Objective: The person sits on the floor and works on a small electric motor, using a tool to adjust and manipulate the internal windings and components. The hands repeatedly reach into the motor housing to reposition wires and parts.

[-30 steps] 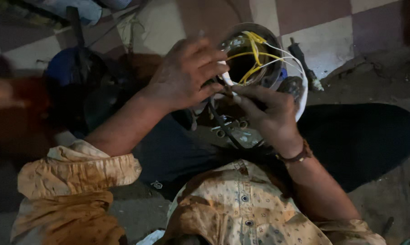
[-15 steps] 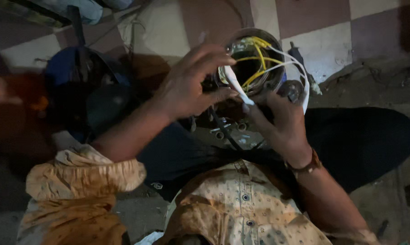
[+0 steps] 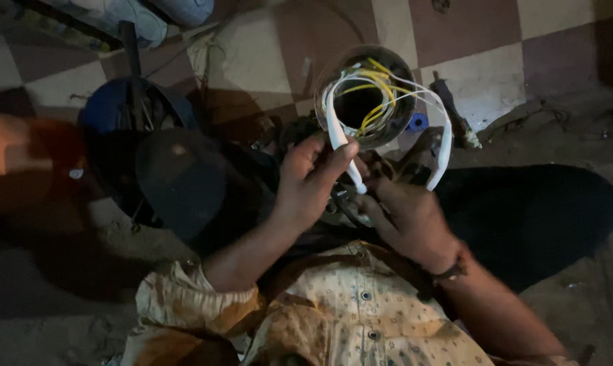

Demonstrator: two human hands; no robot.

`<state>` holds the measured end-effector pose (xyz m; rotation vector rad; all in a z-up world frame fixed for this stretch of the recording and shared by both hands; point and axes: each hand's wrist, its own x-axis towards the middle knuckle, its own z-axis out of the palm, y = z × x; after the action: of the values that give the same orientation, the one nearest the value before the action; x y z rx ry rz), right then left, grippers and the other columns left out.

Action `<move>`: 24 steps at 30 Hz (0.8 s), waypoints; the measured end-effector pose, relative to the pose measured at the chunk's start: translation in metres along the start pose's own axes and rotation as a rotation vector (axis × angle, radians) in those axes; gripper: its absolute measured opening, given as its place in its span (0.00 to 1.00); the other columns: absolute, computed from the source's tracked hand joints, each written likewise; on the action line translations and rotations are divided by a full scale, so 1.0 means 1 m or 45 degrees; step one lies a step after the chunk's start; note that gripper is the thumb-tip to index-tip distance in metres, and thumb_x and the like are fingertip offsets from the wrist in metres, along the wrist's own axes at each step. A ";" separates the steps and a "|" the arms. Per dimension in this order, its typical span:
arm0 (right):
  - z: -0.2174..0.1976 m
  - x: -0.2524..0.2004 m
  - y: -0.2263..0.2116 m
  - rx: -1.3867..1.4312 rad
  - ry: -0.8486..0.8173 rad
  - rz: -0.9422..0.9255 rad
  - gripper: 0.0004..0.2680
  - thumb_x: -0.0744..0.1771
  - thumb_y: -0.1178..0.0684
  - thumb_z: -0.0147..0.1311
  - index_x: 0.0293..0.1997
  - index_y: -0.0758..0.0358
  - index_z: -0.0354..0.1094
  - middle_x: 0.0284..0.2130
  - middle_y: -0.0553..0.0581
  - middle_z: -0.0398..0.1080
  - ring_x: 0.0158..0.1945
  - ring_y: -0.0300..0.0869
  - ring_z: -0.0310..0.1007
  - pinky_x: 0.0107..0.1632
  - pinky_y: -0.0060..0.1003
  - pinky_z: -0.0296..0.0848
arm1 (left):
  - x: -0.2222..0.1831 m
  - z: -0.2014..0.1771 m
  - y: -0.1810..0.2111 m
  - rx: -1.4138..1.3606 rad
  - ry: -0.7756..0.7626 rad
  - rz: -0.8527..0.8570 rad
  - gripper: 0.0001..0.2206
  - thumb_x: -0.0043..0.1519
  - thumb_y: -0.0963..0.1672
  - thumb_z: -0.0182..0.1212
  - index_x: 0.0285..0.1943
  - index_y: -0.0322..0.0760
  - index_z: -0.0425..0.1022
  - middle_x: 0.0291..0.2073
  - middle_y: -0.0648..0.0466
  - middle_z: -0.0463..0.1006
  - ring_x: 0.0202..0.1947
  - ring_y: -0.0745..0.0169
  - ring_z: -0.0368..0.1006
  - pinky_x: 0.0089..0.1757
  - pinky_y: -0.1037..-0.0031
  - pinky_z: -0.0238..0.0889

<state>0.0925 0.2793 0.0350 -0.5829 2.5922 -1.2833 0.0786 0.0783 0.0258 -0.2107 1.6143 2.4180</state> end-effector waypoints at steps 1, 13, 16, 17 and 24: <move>-0.013 0.007 -0.002 -0.151 0.033 -0.183 0.05 0.65 0.55 0.65 0.36 0.60 0.71 0.23 0.59 0.72 0.26 0.47 0.73 0.31 0.41 0.71 | -0.004 0.001 0.001 0.023 0.032 0.014 0.13 0.72 0.49 0.60 0.51 0.32 0.74 0.35 0.56 0.79 0.36 0.70 0.74 0.40 0.75 0.70; -0.050 0.136 -0.017 -0.745 -0.209 -1.177 0.18 0.65 0.51 0.60 0.63 0.58 0.71 0.53 0.58 0.71 0.57 0.53 0.70 0.63 0.50 0.73 | -0.020 -0.033 0.027 0.404 0.207 -0.263 0.24 0.69 0.60 0.46 0.39 0.41 0.71 0.23 0.60 0.62 0.22 0.71 0.60 0.25 0.68 0.56; -0.051 0.140 -0.018 -0.747 -0.266 -1.209 0.17 0.67 0.51 0.59 0.63 0.59 0.71 0.53 0.56 0.71 0.57 0.50 0.71 0.59 0.45 0.75 | -0.025 -0.044 0.025 0.381 0.111 -0.234 0.24 0.68 0.61 0.48 0.38 0.41 0.73 0.23 0.59 0.64 0.23 0.69 0.58 0.27 0.67 0.55; -0.054 0.141 -0.017 -0.703 -0.267 -1.184 0.17 0.67 0.49 0.58 0.63 0.61 0.71 0.53 0.57 0.72 0.57 0.51 0.71 0.57 0.45 0.75 | -0.025 -0.047 0.024 0.369 0.122 -0.221 0.24 0.68 0.60 0.50 0.37 0.41 0.72 0.22 0.59 0.61 0.22 0.69 0.55 0.27 0.67 0.52; -0.044 0.144 -0.016 -0.522 -0.149 -1.080 0.10 0.69 0.53 0.56 0.54 0.67 0.69 0.46 0.61 0.72 0.52 0.54 0.75 0.50 0.45 0.79 | -0.006 -0.043 0.017 -0.233 0.228 -0.192 0.21 0.69 0.56 0.55 0.31 0.39 0.68 0.20 0.61 0.55 0.18 0.69 0.47 0.22 0.70 0.43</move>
<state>-0.0487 0.2404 0.0753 -1.9073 2.5789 -0.7967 0.0798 0.0315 0.0254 -0.5743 1.3862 2.4873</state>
